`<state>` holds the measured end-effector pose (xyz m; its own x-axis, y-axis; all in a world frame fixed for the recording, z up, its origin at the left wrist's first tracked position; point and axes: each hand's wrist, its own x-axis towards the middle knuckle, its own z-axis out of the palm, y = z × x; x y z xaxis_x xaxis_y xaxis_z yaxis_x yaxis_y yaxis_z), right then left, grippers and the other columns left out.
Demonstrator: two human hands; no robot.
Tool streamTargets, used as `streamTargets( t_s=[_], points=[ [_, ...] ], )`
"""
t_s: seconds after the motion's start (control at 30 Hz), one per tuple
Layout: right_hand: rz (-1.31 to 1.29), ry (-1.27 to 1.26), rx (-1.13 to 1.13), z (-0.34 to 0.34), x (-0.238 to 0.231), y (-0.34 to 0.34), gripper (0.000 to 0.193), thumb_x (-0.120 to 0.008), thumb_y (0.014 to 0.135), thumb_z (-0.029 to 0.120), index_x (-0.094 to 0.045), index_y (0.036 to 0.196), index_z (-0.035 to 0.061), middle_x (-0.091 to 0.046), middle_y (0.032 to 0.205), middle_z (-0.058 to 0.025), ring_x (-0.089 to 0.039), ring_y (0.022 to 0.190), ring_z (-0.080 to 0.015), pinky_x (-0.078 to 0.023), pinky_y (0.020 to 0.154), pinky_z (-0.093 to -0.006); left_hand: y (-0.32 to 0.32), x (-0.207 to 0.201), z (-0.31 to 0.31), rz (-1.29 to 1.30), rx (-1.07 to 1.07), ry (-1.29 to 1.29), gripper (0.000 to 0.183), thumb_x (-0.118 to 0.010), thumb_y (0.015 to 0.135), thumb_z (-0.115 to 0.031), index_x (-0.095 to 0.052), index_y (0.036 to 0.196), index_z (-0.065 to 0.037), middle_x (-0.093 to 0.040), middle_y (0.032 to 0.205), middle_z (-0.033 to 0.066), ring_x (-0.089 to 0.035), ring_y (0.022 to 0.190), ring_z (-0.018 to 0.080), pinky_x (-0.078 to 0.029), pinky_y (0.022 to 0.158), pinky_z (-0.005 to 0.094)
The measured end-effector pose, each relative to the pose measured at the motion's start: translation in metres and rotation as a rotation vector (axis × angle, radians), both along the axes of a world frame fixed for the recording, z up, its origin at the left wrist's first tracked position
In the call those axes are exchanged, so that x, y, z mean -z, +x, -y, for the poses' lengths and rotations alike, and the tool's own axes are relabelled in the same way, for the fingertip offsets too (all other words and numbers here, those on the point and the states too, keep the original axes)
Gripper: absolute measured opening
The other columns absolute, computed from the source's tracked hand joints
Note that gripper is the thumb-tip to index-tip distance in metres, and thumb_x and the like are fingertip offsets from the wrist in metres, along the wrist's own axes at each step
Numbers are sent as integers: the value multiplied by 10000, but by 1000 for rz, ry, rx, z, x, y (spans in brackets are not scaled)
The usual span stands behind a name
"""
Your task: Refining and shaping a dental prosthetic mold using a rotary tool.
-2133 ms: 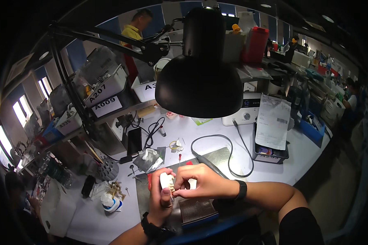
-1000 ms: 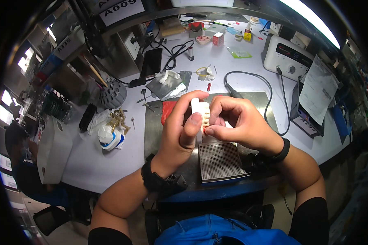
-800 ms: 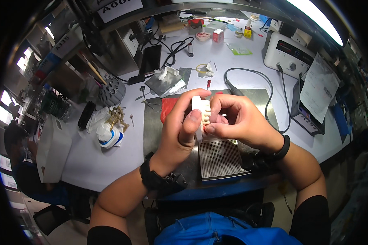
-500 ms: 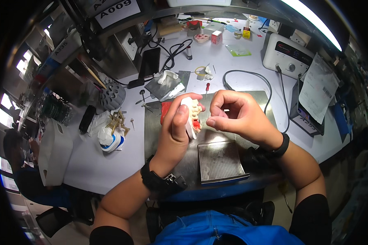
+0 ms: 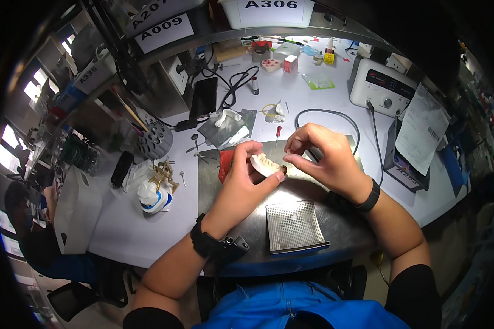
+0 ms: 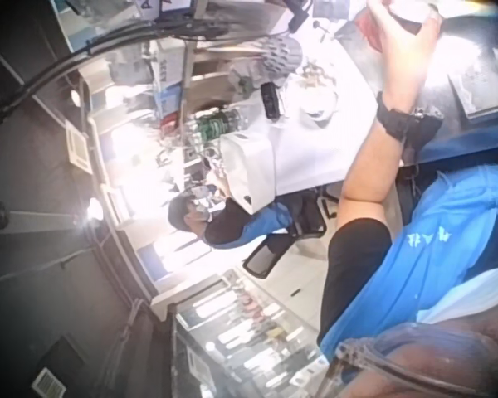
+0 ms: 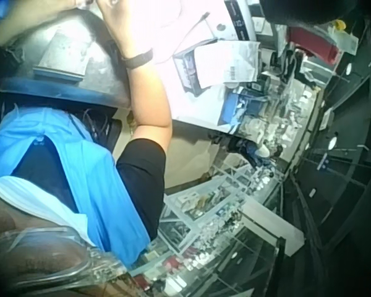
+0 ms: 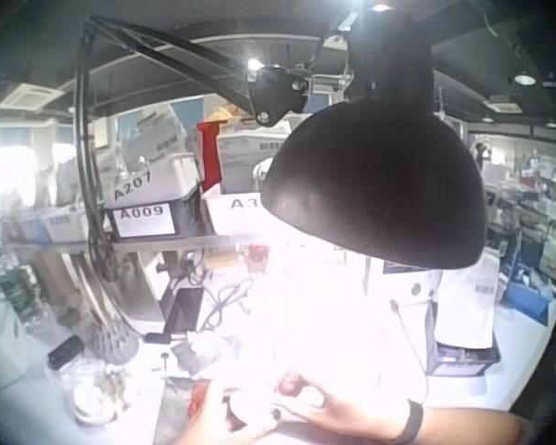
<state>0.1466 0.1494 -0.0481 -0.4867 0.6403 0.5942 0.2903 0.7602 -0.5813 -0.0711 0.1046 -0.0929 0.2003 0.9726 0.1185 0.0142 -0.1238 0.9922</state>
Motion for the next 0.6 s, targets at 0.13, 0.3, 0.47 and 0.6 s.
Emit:
streamTargets(
  t_s=[0.13, 0.3, 0.47, 0.6],
  points=[
    [-27, 91, -24, 5, -1, -3, 379, -795, 786, -17, -620, 1115, 47, -685, 905, -71, -681, 837, -230, -563, 746, -354, -3, -2, -2, -275, 20, 137, 717, -826, 815, -92, -411, 1398, -44, -466, 1361, 186, -497, 1300, 305, -437, 1077, 406],
    [-45, 187, -33, 7, -2, -3, 451, -792, 769, -32, -634, 1183, 55, -690, 915, -65, -676, 865, -244, -563, 744, -350, -5, -10, -3, -567, 11, 337, 735, -848, 767, -84, -456, 1387, -59, -479, 1393, 159, -491, 1322, 358, -433, 1089, 428],
    [-49, 256, -26, 9, -3, -5, 536, -795, 758, -30, -645, 1262, 75, -694, 916, -57, -667, 859, -244, -561, 737, -351, -2, -12, -3, -665, -54, 426, 678, -809, 806, -60, -470, 1394, -74, -534, 1369, 141, -521, 1305, 332, -438, 1086, 439],
    [35, 388, -11, 11, -8, -5, 606, -853, 717, -20, -671, 1288, 68, -730, 993, -64, -675, 887, -219, -569, 754, -343, 0, -15, -3, 264, 173, 119, 421, -689, 976, -47, -468, 1334, -33, -584, 1327, 113, -583, 1219, 183, -488, 1031, 338]
  ],
)
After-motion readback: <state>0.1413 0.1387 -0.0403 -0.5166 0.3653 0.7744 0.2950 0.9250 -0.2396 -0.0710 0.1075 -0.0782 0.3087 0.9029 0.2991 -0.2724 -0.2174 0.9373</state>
